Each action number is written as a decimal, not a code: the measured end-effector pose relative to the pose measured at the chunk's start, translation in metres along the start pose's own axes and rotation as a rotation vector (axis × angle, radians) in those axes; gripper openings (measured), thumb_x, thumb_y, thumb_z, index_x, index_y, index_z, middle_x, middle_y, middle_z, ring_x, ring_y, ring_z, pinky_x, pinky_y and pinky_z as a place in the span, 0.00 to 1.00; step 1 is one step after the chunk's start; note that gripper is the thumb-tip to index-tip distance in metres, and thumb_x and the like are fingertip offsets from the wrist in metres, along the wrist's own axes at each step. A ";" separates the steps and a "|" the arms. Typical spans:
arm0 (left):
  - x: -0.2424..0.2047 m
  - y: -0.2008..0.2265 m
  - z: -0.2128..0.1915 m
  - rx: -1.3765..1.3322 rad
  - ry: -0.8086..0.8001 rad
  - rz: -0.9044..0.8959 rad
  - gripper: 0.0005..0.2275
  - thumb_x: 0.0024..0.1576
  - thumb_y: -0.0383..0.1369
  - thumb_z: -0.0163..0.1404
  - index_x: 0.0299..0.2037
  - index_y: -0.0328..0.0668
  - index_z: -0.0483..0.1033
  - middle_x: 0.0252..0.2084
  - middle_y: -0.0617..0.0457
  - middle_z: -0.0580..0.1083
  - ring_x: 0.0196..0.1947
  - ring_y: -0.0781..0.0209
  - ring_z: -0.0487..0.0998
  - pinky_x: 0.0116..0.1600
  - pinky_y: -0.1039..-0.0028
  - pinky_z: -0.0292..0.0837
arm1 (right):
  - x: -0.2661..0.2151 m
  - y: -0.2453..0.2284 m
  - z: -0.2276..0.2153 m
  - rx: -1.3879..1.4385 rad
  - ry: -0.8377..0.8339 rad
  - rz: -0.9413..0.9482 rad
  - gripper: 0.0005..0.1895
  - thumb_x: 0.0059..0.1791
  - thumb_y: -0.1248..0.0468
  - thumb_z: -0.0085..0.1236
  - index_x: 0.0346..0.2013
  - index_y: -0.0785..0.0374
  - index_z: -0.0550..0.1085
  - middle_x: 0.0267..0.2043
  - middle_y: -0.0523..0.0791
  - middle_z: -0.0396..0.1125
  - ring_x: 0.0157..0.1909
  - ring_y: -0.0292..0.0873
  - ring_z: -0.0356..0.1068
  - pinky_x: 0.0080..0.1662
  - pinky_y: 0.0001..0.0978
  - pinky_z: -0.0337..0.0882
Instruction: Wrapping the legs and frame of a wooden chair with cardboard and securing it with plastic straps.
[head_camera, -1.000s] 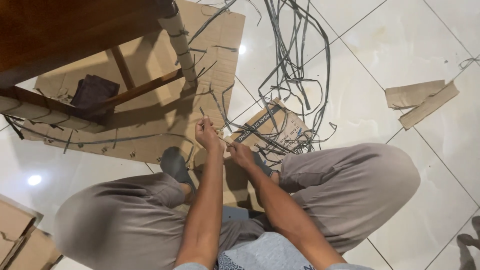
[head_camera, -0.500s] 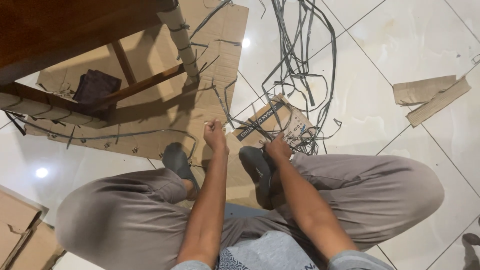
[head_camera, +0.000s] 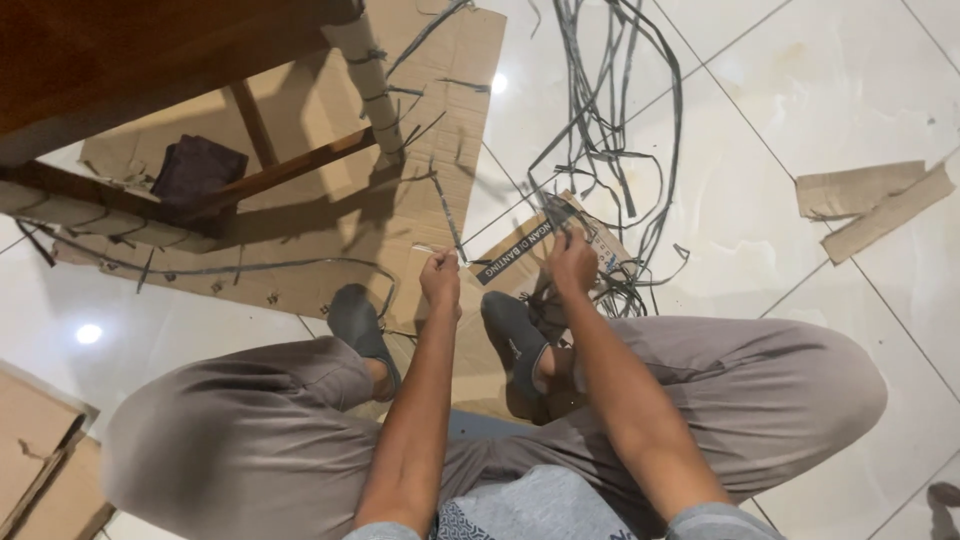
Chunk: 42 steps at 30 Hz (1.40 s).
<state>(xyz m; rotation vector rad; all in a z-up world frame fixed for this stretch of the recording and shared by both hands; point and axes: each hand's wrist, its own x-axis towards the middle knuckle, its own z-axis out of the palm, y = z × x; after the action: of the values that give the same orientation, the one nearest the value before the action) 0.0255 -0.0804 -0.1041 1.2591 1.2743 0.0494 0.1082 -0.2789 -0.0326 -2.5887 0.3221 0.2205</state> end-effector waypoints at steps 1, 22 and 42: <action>0.003 -0.003 -0.001 -0.007 0.013 -0.002 0.08 0.53 0.41 0.58 0.41 0.56 0.83 0.26 0.58 0.77 0.29 0.68 0.75 0.35 0.76 0.71 | -0.004 -0.008 -0.001 0.000 -0.009 -0.012 0.18 0.56 0.55 0.46 0.51 0.66 0.73 0.42 0.63 0.74 0.49 0.68 0.74 0.51 0.65 0.72; -0.018 0.028 -0.162 -0.204 0.369 0.213 0.14 0.59 0.41 0.56 0.49 0.43 0.82 0.43 0.42 0.81 0.47 0.42 0.81 0.53 0.52 0.74 | -0.187 -0.186 0.106 0.308 -0.472 -0.426 0.19 0.53 0.55 0.51 0.59 0.49 0.75 0.42 0.49 0.77 0.46 0.54 0.78 0.50 0.50 0.77; -0.121 0.162 -0.534 1.143 0.317 0.309 0.12 0.57 0.41 0.55 0.50 0.56 0.82 0.49 0.47 0.81 0.54 0.40 0.80 0.57 0.46 0.73 | -0.315 -0.224 0.175 0.133 -1.031 -0.726 0.16 0.51 0.43 0.49 0.39 0.42 0.82 0.43 0.39 0.77 0.56 0.51 0.72 0.61 0.45 0.68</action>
<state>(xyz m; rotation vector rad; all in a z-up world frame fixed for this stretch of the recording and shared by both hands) -0.3091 0.2599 0.2091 2.5010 1.3912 -0.3131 -0.1500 0.0574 -0.0070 -1.9518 -0.8998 1.1136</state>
